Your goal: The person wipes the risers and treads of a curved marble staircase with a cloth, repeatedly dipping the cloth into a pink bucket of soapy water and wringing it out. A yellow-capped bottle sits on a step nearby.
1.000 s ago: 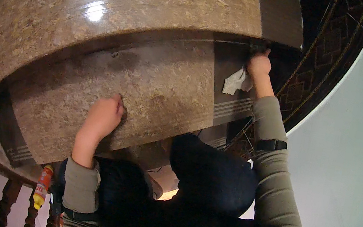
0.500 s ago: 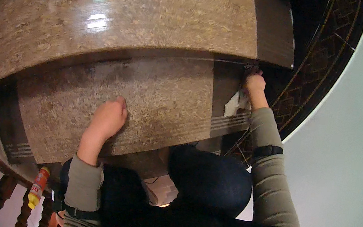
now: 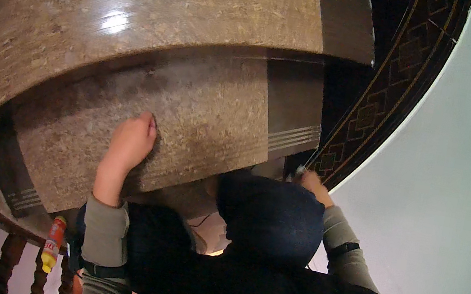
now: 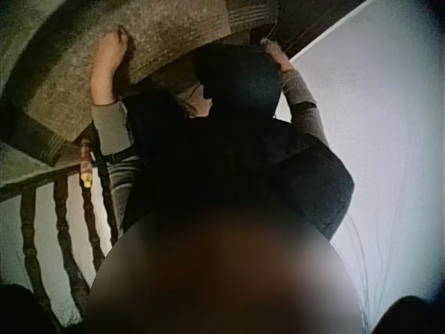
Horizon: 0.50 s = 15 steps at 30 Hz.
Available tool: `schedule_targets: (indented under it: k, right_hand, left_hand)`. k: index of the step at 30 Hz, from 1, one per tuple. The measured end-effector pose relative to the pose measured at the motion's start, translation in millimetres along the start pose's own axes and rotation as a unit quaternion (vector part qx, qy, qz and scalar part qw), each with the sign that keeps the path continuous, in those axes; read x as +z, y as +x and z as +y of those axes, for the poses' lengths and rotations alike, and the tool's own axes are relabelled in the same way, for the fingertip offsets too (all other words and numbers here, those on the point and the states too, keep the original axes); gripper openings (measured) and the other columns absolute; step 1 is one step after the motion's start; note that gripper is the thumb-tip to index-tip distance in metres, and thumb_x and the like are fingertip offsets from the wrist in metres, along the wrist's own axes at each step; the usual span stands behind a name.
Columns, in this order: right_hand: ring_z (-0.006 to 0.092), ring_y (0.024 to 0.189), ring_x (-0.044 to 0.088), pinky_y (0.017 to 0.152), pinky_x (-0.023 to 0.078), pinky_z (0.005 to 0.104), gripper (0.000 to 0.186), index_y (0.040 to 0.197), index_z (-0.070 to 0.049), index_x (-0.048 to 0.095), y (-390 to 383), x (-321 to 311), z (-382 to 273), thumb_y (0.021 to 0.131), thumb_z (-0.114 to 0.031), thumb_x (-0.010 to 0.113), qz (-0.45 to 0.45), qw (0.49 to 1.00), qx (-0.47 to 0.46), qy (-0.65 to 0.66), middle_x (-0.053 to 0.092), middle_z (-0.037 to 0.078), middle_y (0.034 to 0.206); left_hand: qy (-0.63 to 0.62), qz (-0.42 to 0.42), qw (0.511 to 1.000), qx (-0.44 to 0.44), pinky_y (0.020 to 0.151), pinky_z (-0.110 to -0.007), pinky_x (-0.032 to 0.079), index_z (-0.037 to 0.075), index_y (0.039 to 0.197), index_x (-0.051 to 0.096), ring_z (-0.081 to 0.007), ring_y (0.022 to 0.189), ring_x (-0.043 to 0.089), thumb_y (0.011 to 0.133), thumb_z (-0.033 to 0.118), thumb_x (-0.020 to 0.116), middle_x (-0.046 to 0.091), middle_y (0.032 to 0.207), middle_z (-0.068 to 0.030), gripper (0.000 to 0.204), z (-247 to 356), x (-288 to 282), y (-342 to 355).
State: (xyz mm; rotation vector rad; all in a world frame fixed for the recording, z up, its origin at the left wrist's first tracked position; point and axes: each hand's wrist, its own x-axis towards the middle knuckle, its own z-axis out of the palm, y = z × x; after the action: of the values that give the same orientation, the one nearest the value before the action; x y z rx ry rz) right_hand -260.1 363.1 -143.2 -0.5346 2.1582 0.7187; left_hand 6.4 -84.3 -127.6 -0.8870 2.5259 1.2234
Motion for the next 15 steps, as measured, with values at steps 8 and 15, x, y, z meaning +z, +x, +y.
schedule_targets:
  k: [8,15]
  right_hand:
    - [0.0427,0.093,0.053,0.076,0.048,0.0446,0.052,0.131,-0.010,0.038,-23.9,-49.2,6.1,0.082,-0.003,0.052,0.418,0.893,-0.029,0.167,0.043,0.023,0.112]
    - [0.0396,0.100,0.050,0.086,0.043,0.0435,0.049,0.121,-0.002,0.042,21.1,-59.1,-53.3,0.078,-0.009,0.062,0.372,0.924,-0.005,0.090,0.039,0.022,0.118]
  left_hand:
    - [0.002,0.009,1.000,-0.003,0.069,-0.048,0.047,0.001,0.088,0.057,-0.0408,0.078,0.059,0.083,0.013,0.051,0.062,0.081,-0.0233,0.015,4.8,3.3,-4.9]
    - [0.107,-0.102,0.989,-0.016,0.064,-0.044,0.050,0.001,0.082,0.063,-0.0363,0.078,0.062,0.078,0.006,0.052,0.063,0.083,-0.0226,0.013,38.8,2.6,-12.4]
